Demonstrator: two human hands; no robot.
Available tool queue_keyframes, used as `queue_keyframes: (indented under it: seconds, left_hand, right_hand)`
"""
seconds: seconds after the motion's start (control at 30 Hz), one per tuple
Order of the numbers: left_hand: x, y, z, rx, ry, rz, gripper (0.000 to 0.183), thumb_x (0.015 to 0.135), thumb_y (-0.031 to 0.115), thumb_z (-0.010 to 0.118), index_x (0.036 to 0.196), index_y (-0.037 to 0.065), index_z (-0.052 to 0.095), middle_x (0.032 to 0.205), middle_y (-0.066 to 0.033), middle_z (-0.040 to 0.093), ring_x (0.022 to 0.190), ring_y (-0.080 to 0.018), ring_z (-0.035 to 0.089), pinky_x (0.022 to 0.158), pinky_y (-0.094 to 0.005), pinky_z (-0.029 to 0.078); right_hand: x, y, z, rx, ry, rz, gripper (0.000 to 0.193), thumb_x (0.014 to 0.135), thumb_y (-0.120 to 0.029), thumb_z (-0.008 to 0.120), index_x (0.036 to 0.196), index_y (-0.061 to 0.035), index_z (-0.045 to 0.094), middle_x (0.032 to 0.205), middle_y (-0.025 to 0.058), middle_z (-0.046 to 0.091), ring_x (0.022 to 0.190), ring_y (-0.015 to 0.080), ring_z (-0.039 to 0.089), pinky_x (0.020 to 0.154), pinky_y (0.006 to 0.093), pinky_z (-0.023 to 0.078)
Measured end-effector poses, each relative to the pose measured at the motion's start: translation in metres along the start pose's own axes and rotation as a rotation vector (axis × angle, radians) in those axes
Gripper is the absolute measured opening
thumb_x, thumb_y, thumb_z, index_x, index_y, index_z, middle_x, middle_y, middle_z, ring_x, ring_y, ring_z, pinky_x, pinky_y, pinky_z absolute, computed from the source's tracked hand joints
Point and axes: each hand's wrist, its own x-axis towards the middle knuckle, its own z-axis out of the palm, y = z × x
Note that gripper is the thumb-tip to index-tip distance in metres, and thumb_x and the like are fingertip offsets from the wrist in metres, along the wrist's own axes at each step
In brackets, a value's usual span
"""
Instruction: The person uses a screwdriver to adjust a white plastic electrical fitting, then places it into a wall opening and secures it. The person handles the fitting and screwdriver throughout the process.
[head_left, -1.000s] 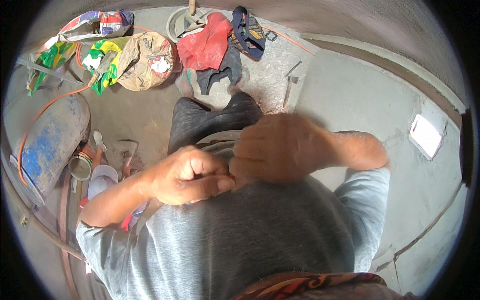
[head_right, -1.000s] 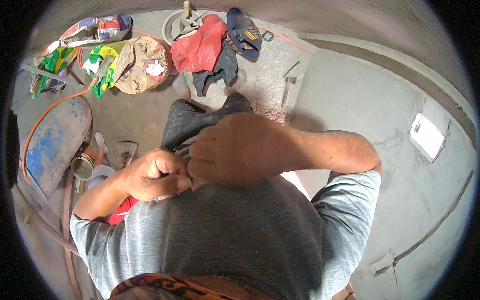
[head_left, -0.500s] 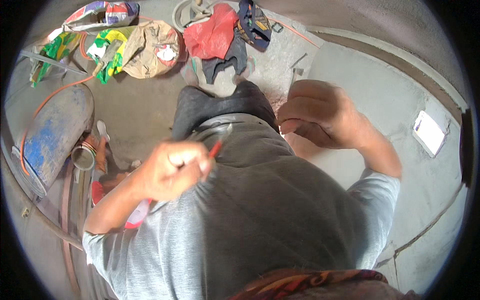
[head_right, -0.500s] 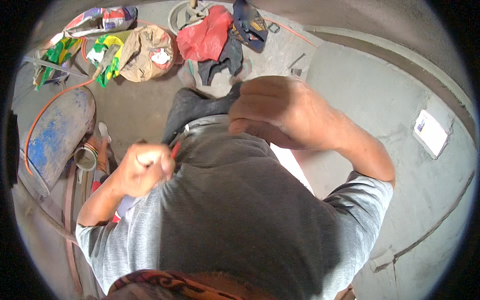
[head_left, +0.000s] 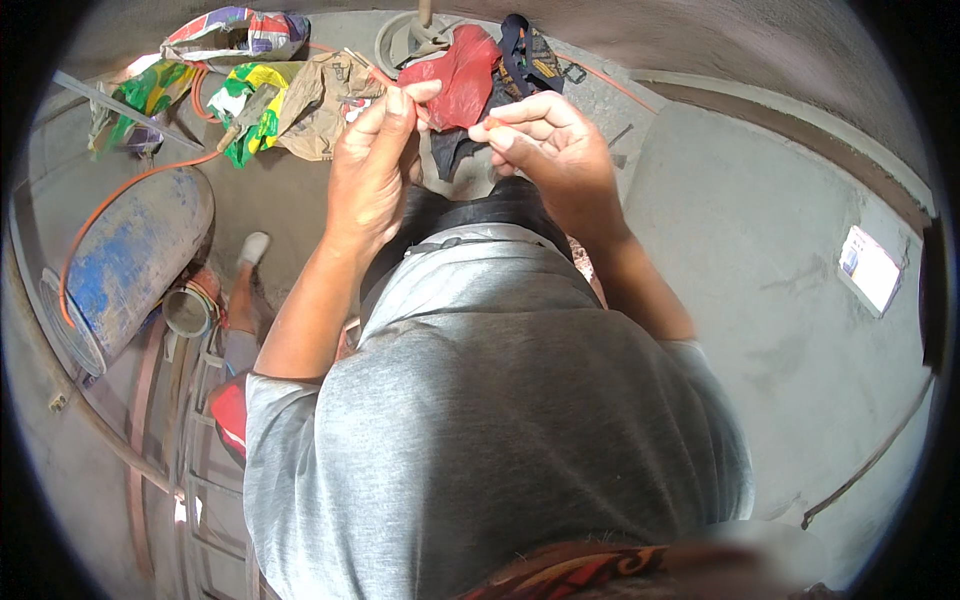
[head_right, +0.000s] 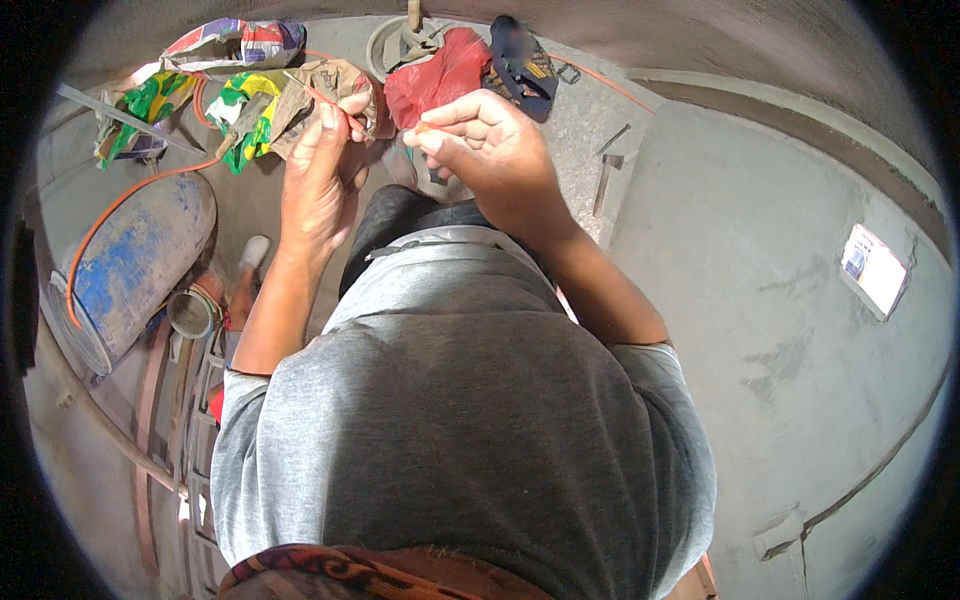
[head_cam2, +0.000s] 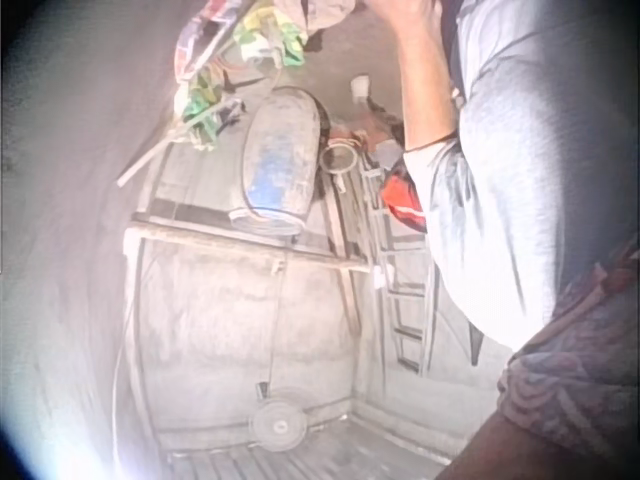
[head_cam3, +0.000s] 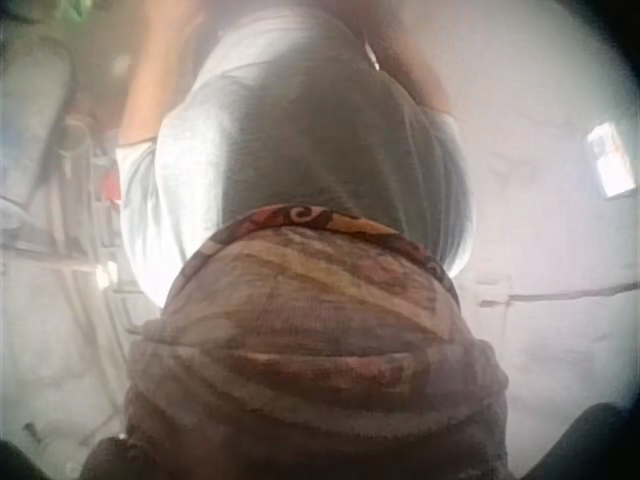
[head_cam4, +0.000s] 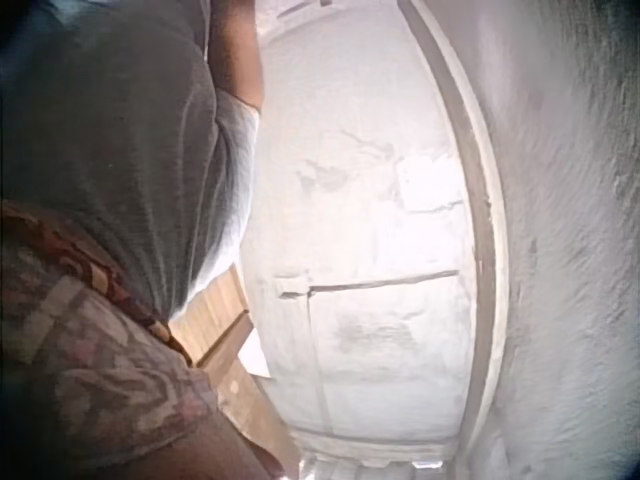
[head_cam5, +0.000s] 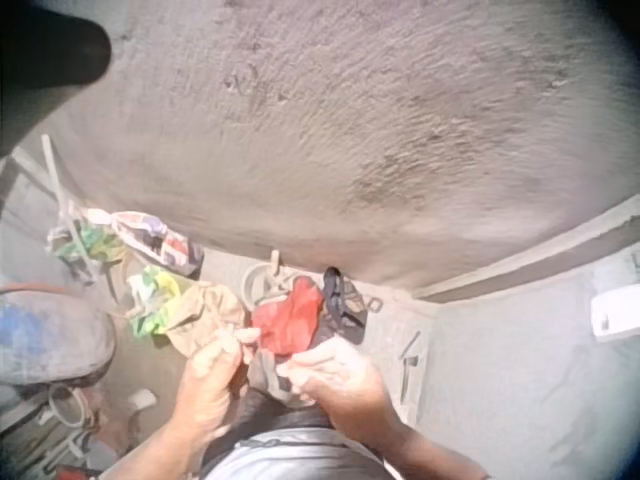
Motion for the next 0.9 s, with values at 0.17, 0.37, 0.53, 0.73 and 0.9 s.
queue_keyframes:
  seconds: [0.17,0.37,0.53,0.73,0.9]
  left_hand:
    - [0.003,-0.005,0.009,0.059,-0.049,0.103,0.045,0.111,0.040,0.061,0.132,0.002,0.072,0.094,0.0062,0.065,0.071,0.0008,0.045,0.062,-0.0174,0.032]
    - [0.000,-0.013,0.013,0.199,-0.056,0.176,0.046,0.112,0.040,0.060,0.131,0.001,0.073,0.106,0.0006,0.070,0.090,-0.0033,0.053,0.080,-0.0197,0.041]
    - [0.001,-0.022,0.015,0.255,-0.078,0.245,0.042,0.111,0.036,0.061,0.127,0.000,0.075,0.120,-0.0085,0.074,0.103,-0.0096,0.061,0.094,-0.0267,0.048]
    - [0.000,-0.021,0.020,0.479,-0.073,0.405,0.036,0.110,0.032,0.063,0.117,0.000,0.079,0.119,-0.0119,0.074,0.105,-0.0139,0.065,0.095,-0.0290,0.050]
    - [-0.010,-0.026,0.026,0.464,0.014,0.376,0.034,0.110,0.030,0.063,0.117,0.001,0.080,0.105,-0.0092,0.073,0.098,-0.0144,0.066,0.090,-0.0296,0.052]
  right_hand:
    - [-0.004,-0.001,0.015,-0.003,0.046,-0.063,0.024,0.100,-0.008,0.074,0.119,0.0043,0.066,0.115,0.0132,0.075,0.102,0.0123,0.071,0.091,0.0276,0.057]
    - [-0.007,0.001,0.018,0.072,0.095,-0.054,0.021,0.101,-0.006,0.074,0.118,0.0046,0.067,0.115,0.0133,0.074,0.104,0.0130,0.071,0.096,0.0259,0.057]
    - [-0.006,0.005,0.016,0.100,0.102,-0.032,0.021,0.101,-0.007,0.073,0.118,0.0049,0.067,0.111,0.0122,0.076,0.101,0.0114,0.071,0.089,0.0238,0.056]
    - [-0.004,0.014,0.017,0.101,0.128,-0.097,0.022,0.102,-0.010,0.073,0.117,0.0046,0.067,0.108,0.0113,0.077,0.092,0.0088,0.069,0.078,0.0216,0.054]
    - [-0.004,0.019,0.016,0.119,0.097,-0.077,0.022,0.102,-0.012,0.073,0.116,0.0046,0.068,0.103,0.0108,0.077,0.086,0.0080,0.068,0.075,0.0214,0.054]
